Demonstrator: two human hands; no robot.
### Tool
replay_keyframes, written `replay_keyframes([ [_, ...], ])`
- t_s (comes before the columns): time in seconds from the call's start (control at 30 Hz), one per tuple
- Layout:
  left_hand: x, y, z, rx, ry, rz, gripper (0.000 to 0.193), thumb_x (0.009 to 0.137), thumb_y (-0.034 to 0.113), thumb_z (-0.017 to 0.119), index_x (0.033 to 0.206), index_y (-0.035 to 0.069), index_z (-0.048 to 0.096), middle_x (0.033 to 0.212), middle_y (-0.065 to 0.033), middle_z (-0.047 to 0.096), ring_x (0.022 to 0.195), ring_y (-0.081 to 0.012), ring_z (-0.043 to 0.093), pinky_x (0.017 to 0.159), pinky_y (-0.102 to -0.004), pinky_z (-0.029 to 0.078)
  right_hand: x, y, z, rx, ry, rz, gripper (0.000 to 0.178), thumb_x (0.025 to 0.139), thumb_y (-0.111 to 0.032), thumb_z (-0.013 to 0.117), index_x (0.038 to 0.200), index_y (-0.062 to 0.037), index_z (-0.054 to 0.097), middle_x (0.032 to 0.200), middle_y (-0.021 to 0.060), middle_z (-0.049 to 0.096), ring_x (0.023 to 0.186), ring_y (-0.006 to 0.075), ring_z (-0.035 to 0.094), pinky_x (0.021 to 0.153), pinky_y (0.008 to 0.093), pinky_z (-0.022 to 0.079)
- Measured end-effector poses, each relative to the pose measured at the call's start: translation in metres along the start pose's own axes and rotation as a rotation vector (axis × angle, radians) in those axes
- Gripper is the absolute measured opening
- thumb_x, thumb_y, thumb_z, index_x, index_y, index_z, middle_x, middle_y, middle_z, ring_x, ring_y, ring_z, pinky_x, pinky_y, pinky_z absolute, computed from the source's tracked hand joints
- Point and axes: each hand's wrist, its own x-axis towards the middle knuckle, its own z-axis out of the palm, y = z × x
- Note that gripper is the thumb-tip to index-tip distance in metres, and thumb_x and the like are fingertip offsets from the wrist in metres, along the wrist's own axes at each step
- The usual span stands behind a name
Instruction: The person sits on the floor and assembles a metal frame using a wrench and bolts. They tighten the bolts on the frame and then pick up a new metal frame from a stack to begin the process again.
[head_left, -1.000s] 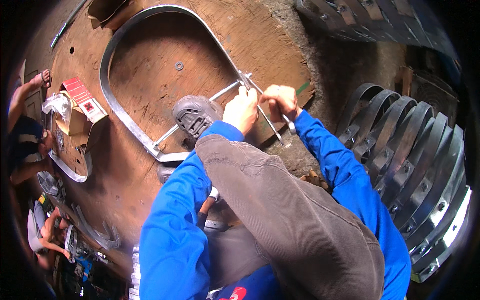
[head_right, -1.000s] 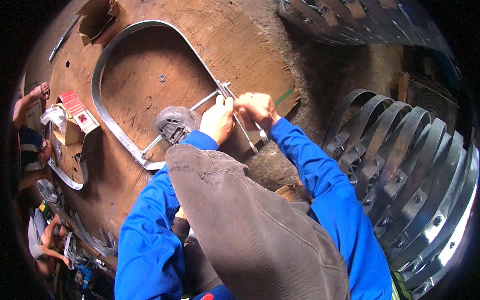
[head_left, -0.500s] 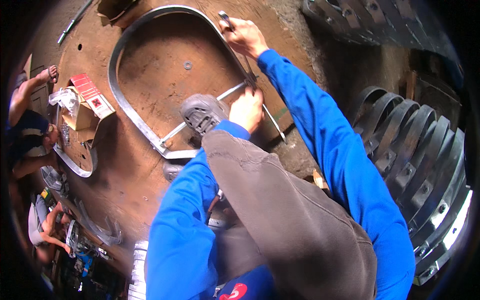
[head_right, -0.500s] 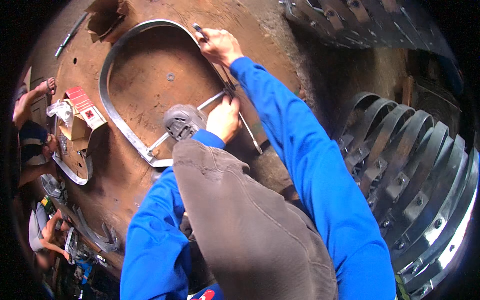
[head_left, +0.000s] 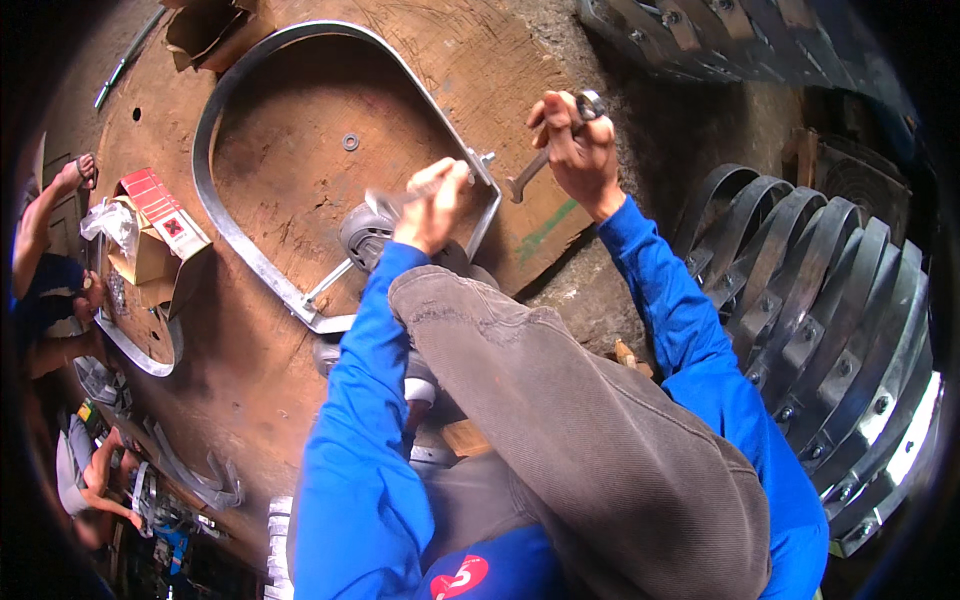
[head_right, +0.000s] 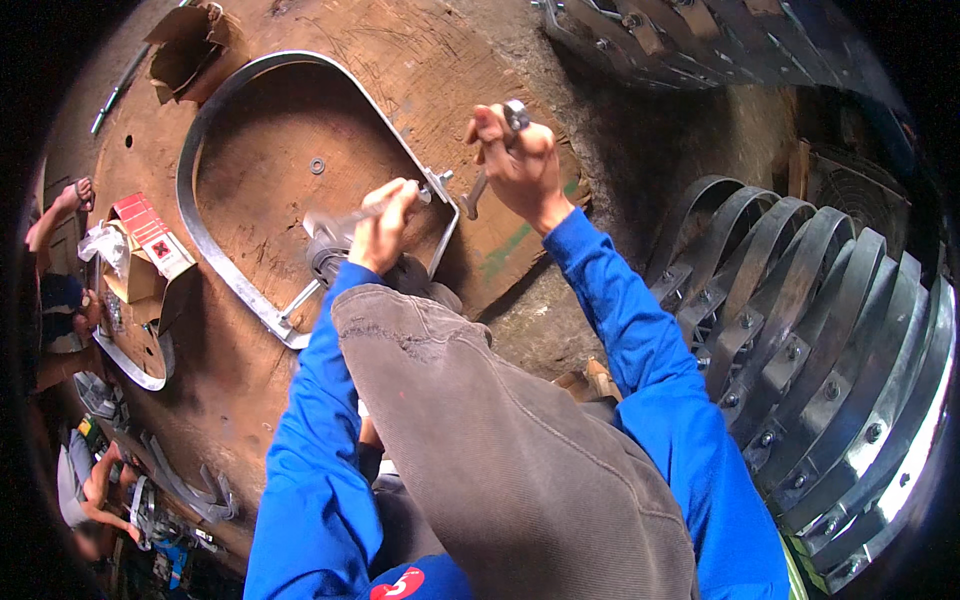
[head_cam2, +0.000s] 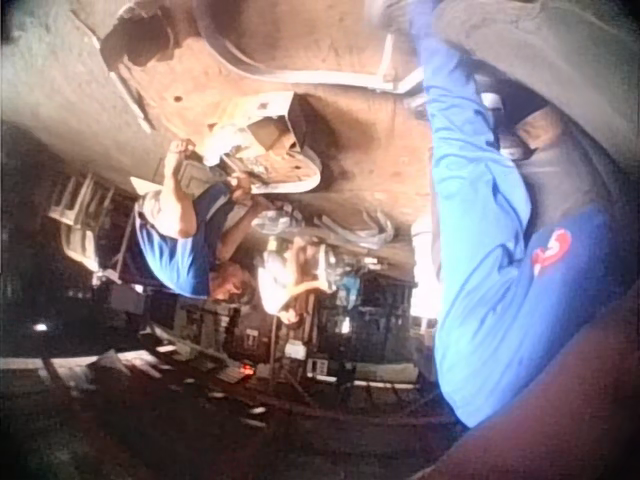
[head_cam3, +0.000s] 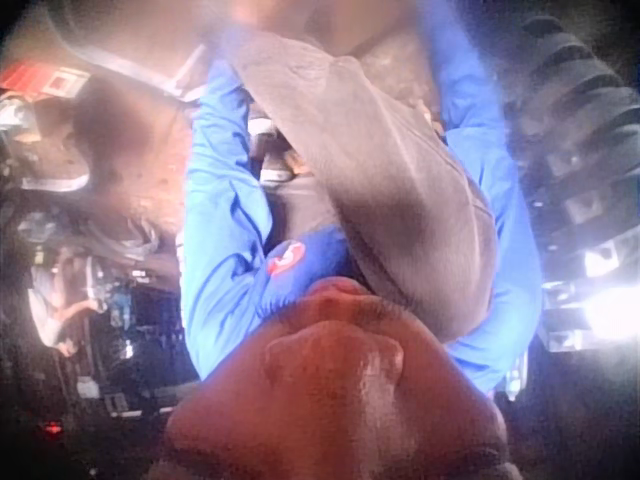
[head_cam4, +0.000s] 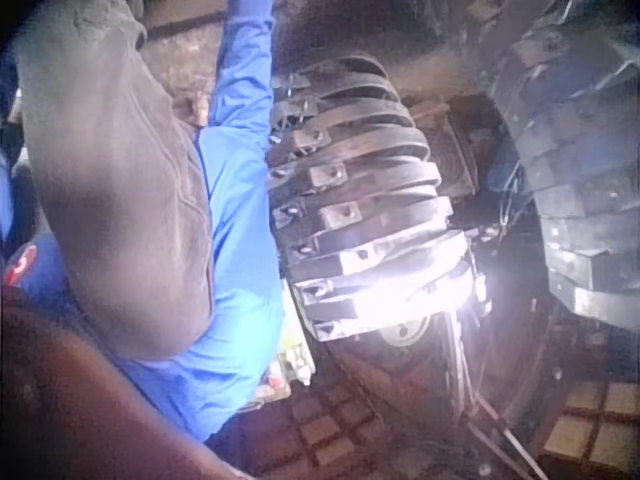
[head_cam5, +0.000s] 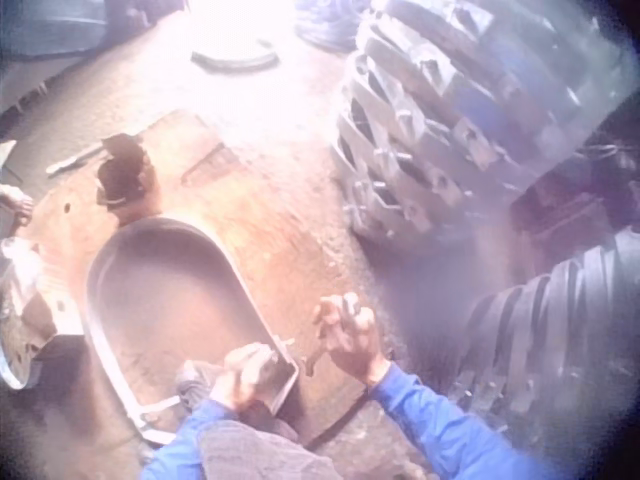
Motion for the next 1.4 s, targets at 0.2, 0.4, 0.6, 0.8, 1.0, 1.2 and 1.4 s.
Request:
replay_keyframes([
  [0.2,0.043,-0.005,-0.016,-0.077,-0.166,-0.265,0.056,0.098,0.056,0.041,0.068,0.011,0.055,0.055,0.0017,0.045,0.050,-0.0102,0.040,0.049,-0.0281,0.027,-0.034,-0.006,-0.011,0.029,0.136,0.126,0.046,0.105,-0.031,0.049,0.075,0.0003,0.064,0.059,0.0063,0.058,0.053,0.0134,0.061,0.050,0.0280,0.045],
  [0.4,0.059,-0.015,-0.013,0.079,-0.060,-0.139,0.059,0.099,0.057,0.039,0.065,0.010,0.051,0.056,-0.0021,0.045,0.053,-0.0138,0.043,0.053,-0.0312,0.032,-0.038,-0.009,-0.012,0.008,0.120,0.107,0.047,0.105,-0.032,0.049,0.074,0.0006,0.063,0.058,0.0062,0.058,0.054,0.0135,0.061,0.051,0.0276,0.046],
  [0.6,0.067,-0.016,-0.007,0.278,0.015,-0.215,0.061,0.103,0.045,0.032,0.074,0.002,0.064,0.077,-0.0215,0.066,0.082,-0.0376,0.064,0.083,-0.0447,0.047,-0.036,-0.007,-0.005,0.040,0.125,0.012,0.041,0.104,-0.028,0.051,0.075,-0.0019,0.063,0.065,0.0068,0.060,0.058,0.0153,0.063,0.052,0.0282,0.048],
  [0.8,0.057,-0.011,0.005,0.264,0.132,-0.292,0.061,0.103,0.048,0.034,0.080,0.001,0.067,0.078,-0.0241,0.066,0.081,-0.0384,0.065,0.078,-0.0474,0.048,-0.051,-0.002,-0.014,-0.092,0.013,-0.305,0.025,0.097,-0.021,0.061,0.081,-0.0040,0.068,0.067,0.0087,0.063,0.058,0.0215,0.064,0.051,0.0315,0.049],
  [1.0,0.021,-0.022,0.035,0.339,0.156,0.074,0.034,0.102,0.032,0.050,0.098,0.001,0.063,0.079,-0.0281,0.063,0.076,-0.0458,0.065,0.063,-0.0506,0.048,-0.080,0.011,-0.015,-0.137,-0.039,-0.361,0.021,0.096,-0.022,0.063,0.089,-0.0030,0.071,0.083,0.0124,0.070,0.072,0.0255,0.070,0.061,0.0332,0.056],
  [1.2,0.023,-0.032,0.029,0.310,0.102,-0.012,0.032,0.102,0.030,0.048,0.099,0.002,0.063,0.085,-0.0270,0.066,0.084,-0.0474,0.064,0.072,-0.0539,0.050,-0.107,0.027,-0.014,-0.193,-0.188,-0.406,0.013,0.089,-0.015,0.071,0.089,-0.0029,0.068,0.096,0.0129,0.069,0.075,0.0269,0.070,0.061,0.0341,0.057],
  [1.4,0.023,-0.023,0.029,0.344,0.087,-0.066,0.031,0.101,0.030,0.050,0.097,0.004,0.065,0.088,-0.0253,0.068,0.088,-0.0445,0.065,0.077,-0.0513,0.050,-0.139,0.050,-0.006,-0.243,-0.248,-0.441,0.019,0.081,-0.013,0.077,0.093,-0.0028,0.068,0.109,0.0150,0.067,0.097,0.0300,0.069,0.077,0.0366,0.060],
])
